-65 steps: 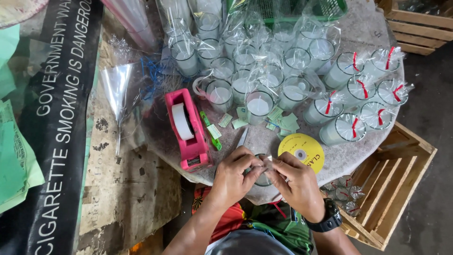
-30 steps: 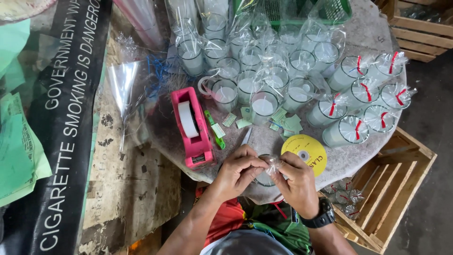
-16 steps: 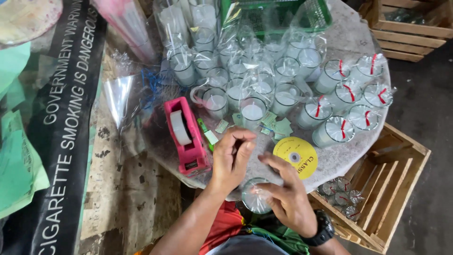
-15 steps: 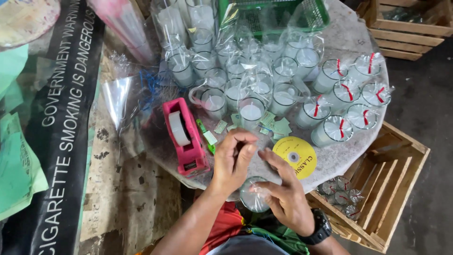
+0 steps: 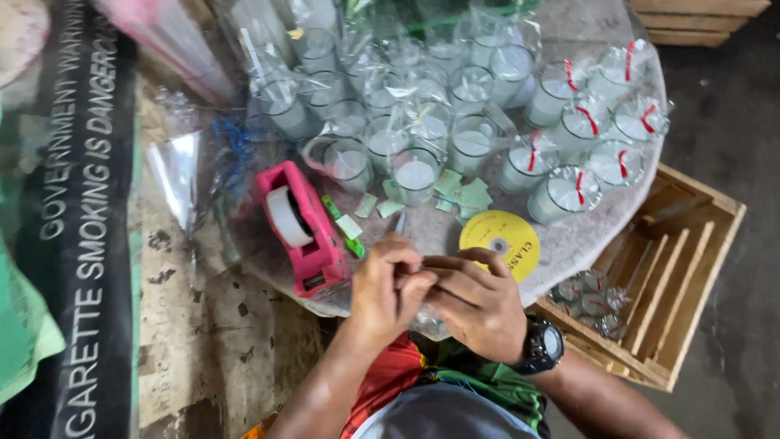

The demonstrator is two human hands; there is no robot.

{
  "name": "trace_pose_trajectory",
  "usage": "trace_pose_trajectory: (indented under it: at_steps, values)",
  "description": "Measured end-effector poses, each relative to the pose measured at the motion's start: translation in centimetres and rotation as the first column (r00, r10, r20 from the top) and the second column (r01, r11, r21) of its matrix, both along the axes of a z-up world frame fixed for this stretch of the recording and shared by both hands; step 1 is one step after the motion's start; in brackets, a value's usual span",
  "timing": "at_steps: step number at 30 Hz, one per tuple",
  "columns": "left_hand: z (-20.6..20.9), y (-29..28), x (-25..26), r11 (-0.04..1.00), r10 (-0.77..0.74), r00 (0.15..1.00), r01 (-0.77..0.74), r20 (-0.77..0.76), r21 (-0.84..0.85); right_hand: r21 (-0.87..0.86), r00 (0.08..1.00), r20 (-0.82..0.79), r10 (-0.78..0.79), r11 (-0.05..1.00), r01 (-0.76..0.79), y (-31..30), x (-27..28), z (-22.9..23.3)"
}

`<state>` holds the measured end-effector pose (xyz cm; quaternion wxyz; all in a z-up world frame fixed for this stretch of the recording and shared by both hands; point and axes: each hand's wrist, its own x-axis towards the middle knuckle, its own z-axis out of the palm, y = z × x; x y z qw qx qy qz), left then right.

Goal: Tying decorative or functional strings around the wicks or rims of glass candle jars.

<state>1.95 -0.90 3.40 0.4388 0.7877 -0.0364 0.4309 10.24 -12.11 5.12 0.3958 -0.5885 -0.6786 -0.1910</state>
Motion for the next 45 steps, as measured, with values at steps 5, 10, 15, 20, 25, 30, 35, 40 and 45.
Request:
trace_pose_trajectory:
  at_steps: [5, 10, 15, 20, 25, 30, 35, 40, 45]
  values:
    - [0.3, 1.3, -3.0, 0.982, 0.147, 0.942, -0.103, -0.301, 0.155, 0.034, 0.969, 0.238, -0.065, 0.998, 0.059, -0.7, 1.6, -0.4]
    - [1.0, 2.7, -5.5, 0.974, 0.145, 0.87, -0.042, -0.47, 0.224, -0.075, 0.953, 0.3, -0.036, 0.995, 0.061, -1.1, 2.6, -1.1]
    - [2.5, 3.7, -5.7, 0.814, 0.568, 0.772, -0.477, -0.286, 0.332, -0.065, 0.967, 0.243, -0.083, 0.993, 0.101, -0.7, 2.0, -1.5]
    - [3.4, 3.0, -2.8, 0.79, 0.455, 0.846, -0.238, -0.28, 0.565, -0.084, 0.966, 0.25, -0.064, 0.993, 0.087, -0.3, 1.2, -1.7]
    - [4.2, 1.4, -1.4, 0.808, 0.296, 0.895, -0.05, -0.332, 0.587, -0.042, 0.975, -0.184, 0.125, 0.99, -0.135, 0.3, 1.2, -1.5]
    - [5.1, 1.5, -1.3, 0.838, 0.173, 0.943, 0.009, -0.283, 0.545, -0.147, 0.91, -0.372, 0.183, 0.956, -0.253, 0.0, 1.7, -2.4]
    - [2.5, 3.0, -0.8, 0.889, 0.193, 0.936, -0.041, -0.294, 0.455, -0.162, 0.915, -0.381, 0.136, 0.964, -0.211, -0.4, 1.5, -2.6]
    - [1.0, 2.8, -1.0, 0.971, 0.15, 0.933, -0.076, -0.327, 0.228, -0.017, 0.8, -0.589, 0.115, 0.988, -0.155, -0.3, 3.6, -3.7]
    - [0.0, 2.3, -2.2, 0.991, 0.116, 0.936, -0.129, -0.331, -0.018, 0.024, 0.6, -0.797, 0.06, 0.997, -0.068, 0.3, 3.4, -0.7]
